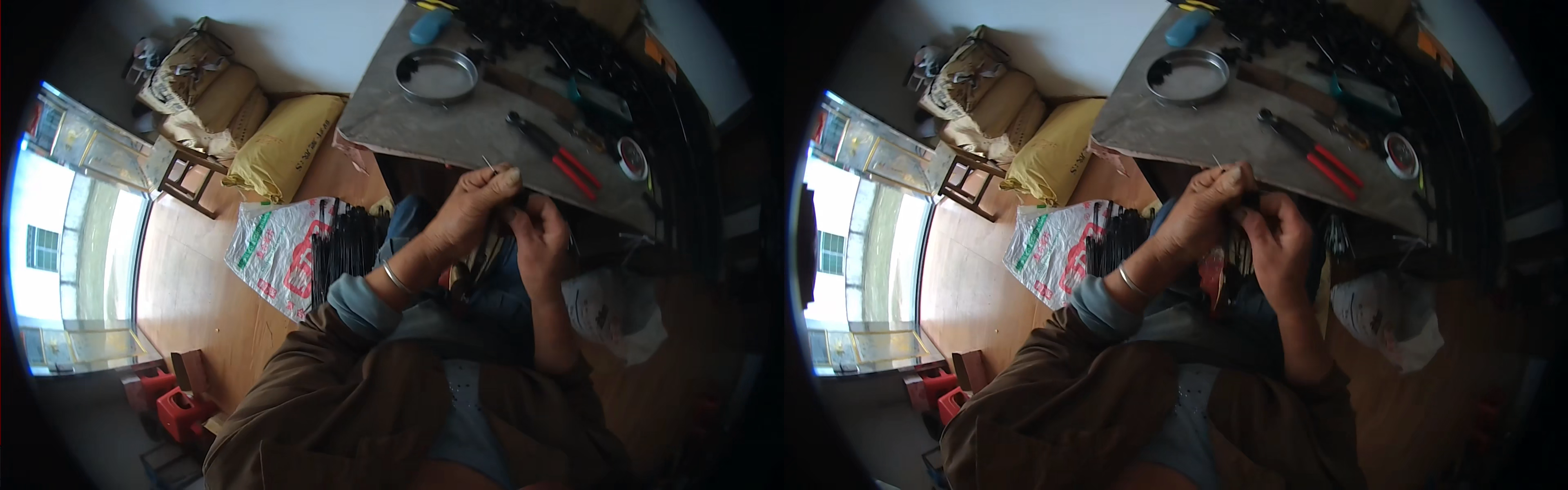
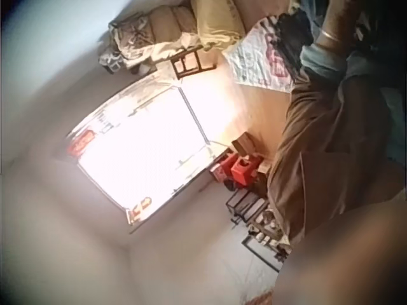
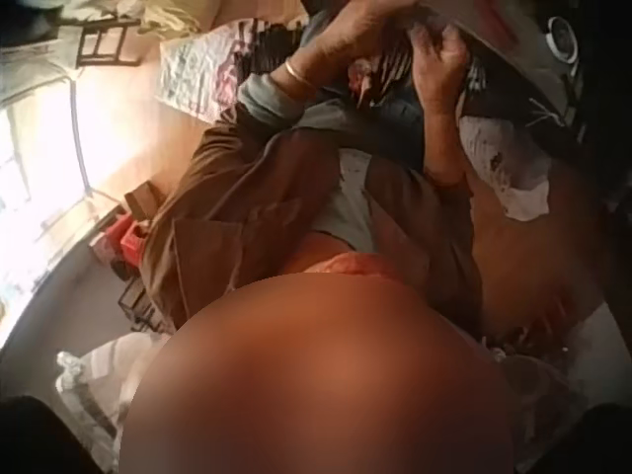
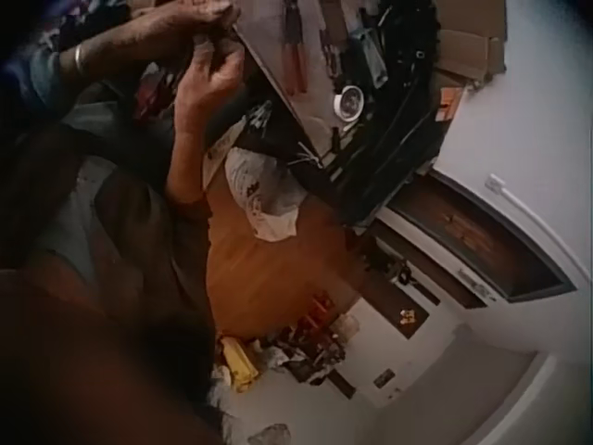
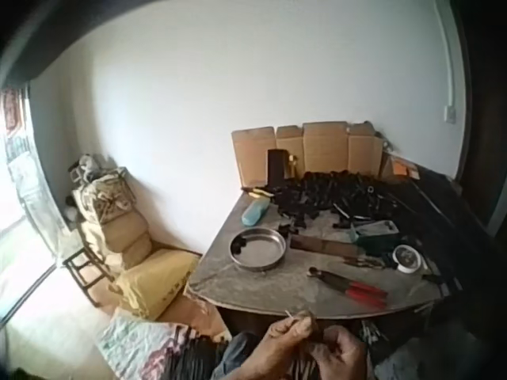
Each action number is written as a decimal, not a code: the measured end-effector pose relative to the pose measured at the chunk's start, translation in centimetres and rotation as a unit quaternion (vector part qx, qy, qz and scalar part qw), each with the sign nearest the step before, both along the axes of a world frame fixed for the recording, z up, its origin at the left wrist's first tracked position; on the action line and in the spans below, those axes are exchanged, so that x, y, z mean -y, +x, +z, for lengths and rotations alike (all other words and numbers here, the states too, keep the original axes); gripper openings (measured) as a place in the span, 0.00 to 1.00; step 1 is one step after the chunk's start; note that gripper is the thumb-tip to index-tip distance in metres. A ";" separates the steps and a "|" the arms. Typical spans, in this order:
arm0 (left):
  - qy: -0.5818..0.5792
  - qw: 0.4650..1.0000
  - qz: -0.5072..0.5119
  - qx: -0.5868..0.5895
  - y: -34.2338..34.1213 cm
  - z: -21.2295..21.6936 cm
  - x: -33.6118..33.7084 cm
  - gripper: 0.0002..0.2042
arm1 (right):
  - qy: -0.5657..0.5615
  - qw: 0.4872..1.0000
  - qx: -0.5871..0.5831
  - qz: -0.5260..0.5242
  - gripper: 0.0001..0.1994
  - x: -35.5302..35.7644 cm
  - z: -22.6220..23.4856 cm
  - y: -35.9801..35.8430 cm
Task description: Assembling the metal ribs and central hub of umbrellas using wire and pliers.
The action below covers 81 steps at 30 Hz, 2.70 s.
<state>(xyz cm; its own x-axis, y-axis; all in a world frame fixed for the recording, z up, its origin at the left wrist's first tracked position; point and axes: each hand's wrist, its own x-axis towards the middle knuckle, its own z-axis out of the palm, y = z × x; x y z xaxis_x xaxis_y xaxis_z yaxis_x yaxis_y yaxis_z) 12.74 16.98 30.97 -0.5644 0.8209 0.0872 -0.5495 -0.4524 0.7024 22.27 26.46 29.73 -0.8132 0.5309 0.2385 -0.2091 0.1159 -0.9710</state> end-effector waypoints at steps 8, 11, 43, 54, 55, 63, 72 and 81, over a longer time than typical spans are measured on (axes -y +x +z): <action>-0.031 0.995 0.087 -0.030 0.2 0.0 -0.5 0.14 | -0.091 0.990 0.086 0.071 0.05 -0.3 -0.3 -0.7; -0.080 0.990 0.034 -0.110 -0.6 0.7 0.3 0.18 | -0.109 0.990 0.069 0.063 0.05 -0.5 -0.1 -0.7; -0.555 0.288 0.134 -0.769 -25.1 0.4 -3.7 0.10 | -0.208 0.968 0.076 0.120 0.07 -2.3 -2.1 -0.9; -0.524 0.502 0.157 -0.670 -26.5 -0.6 -4.2 0.07 | -0.214 0.968 0.070 0.116 0.07 -2.5 -1.9 -1.5; -0.522 0.508 0.172 -0.663 -26.4 -0.8 -4.2 0.09 | -0.219 0.966 0.060 0.122 0.07 -2.6 -2.3 -1.6; -0.209 0.931 -0.063 -0.292 -15.6 4.0 -2.9 0.13 | -0.218 0.968 0.047 0.114 0.09 -2.9 -2.6 -1.2; -0.199 0.960 -0.190 -0.062 -7.3 2.9 0.6 0.16 | -0.178 0.971 0.088 0.134 0.11 -1.9 -1.6 -1.3; -0.114 0.970 -0.202 0.070 -6.6 1.6 1.9 0.15 | -0.186 0.970 0.067 0.142 0.09 -0.7 -1.2 -1.3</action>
